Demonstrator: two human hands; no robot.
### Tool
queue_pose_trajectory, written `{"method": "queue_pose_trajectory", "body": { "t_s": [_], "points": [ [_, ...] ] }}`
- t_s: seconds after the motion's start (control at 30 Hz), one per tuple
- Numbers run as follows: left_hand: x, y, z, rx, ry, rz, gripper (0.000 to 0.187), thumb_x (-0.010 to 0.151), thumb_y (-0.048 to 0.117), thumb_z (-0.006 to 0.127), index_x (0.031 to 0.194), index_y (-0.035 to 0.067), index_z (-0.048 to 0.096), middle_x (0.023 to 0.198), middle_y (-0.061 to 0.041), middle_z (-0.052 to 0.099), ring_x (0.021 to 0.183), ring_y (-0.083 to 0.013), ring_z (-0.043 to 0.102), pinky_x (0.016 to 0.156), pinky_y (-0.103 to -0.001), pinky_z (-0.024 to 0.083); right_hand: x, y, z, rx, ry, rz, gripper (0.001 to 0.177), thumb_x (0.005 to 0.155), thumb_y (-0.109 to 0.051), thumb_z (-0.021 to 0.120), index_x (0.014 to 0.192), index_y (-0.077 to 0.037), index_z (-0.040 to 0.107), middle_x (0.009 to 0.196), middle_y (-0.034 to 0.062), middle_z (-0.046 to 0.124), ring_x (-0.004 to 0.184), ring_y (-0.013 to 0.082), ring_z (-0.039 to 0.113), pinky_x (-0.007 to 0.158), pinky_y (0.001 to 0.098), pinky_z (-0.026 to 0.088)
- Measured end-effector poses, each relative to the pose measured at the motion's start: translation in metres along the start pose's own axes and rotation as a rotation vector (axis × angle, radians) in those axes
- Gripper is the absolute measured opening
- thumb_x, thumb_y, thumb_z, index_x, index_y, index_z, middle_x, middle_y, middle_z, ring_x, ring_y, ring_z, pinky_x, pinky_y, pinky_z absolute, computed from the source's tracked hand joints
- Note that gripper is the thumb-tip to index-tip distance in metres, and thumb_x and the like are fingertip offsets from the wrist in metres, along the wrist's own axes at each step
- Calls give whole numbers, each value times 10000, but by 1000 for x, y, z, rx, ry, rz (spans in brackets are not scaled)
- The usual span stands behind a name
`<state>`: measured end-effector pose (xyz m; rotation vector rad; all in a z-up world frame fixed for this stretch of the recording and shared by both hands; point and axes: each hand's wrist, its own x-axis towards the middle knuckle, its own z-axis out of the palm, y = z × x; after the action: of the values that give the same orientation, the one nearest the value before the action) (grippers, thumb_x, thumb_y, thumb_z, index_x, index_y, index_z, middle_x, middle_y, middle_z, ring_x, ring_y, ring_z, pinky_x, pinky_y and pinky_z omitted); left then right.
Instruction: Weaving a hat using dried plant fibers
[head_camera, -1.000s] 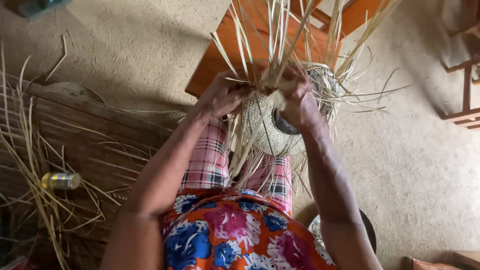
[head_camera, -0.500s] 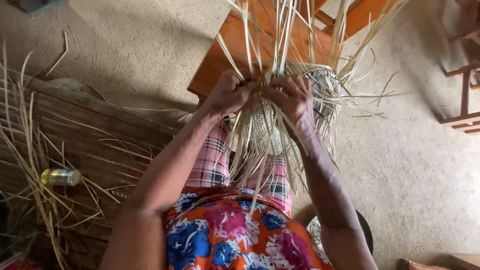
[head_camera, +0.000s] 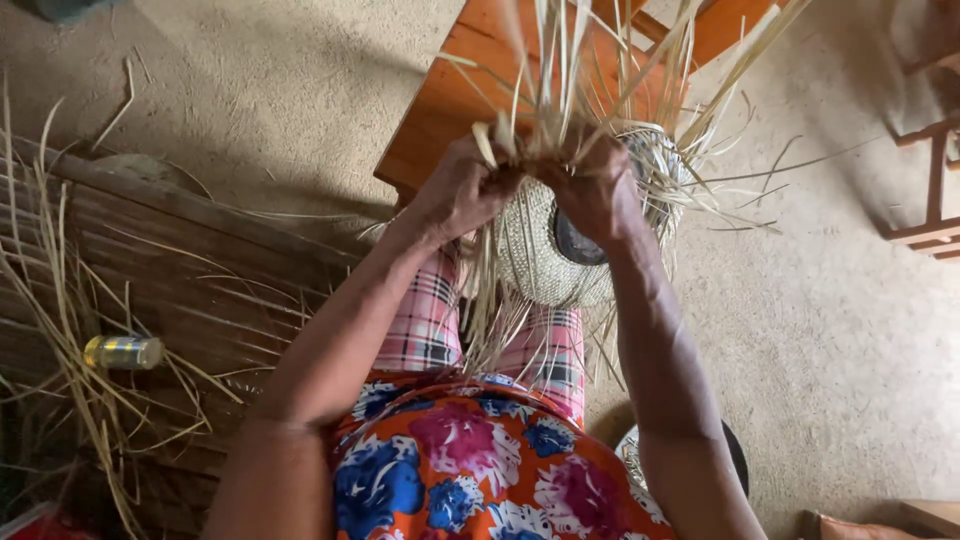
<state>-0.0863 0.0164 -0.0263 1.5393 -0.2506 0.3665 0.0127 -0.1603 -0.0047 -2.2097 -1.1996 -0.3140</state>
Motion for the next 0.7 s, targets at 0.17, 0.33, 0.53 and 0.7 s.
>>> {"method": "queue_pose_trajectory", "body": {
  "t_s": [0.17, 0.33, 0.53, 0.7],
  "points": [
    [4, -2, 3, -202, 81, -62, 169, 896, 22, 774, 1057, -11, 731, 793, -136, 744, 727, -185, 719, 760, -336, 588, -42, 23, 3, 22, 76, -222, 279, 1032, -343, 697, 942, -89, 771, 1091, 82, 717, 968, 329, 654, 850, 431, 525],
    [0, -2, 9, -10, 25, -71, 138, 951, 61, 692, 1083, 29, 715, 828, -187, 694, 757, -289, 689, 668, -404, 546, -24, 48, 8, 65, 80, -248, 337, 1089, -340, 574, 963, -112, 787, 1004, 127, 720, 896, 371, 678, 775, 464, 543],
    [7, -39, 6, 411, -45, 176, 102, 947, 71, 753, 1026, 30, 703, 919, -160, 731, 657, -176, 683, 542, -263, 606, 13, -7, -22, 55, -59, -92, 329, 1078, -276, 646, 875, -18, 673, 824, 107, 664, 560, 141, 544, 412, 270, 428],
    [8, -28, 8, 397, 3, 211, 80, 991, 81, 701, 1008, 4, 713, 866, -138, 749, 569, -117, 652, 445, -205, 546, -24, 28, 4, -244, 51, -78, 381, 1102, -305, 709, 860, -44, 574, 678, 0, 494, 465, 94, 411, 314, 253, 362]
  ]
}}
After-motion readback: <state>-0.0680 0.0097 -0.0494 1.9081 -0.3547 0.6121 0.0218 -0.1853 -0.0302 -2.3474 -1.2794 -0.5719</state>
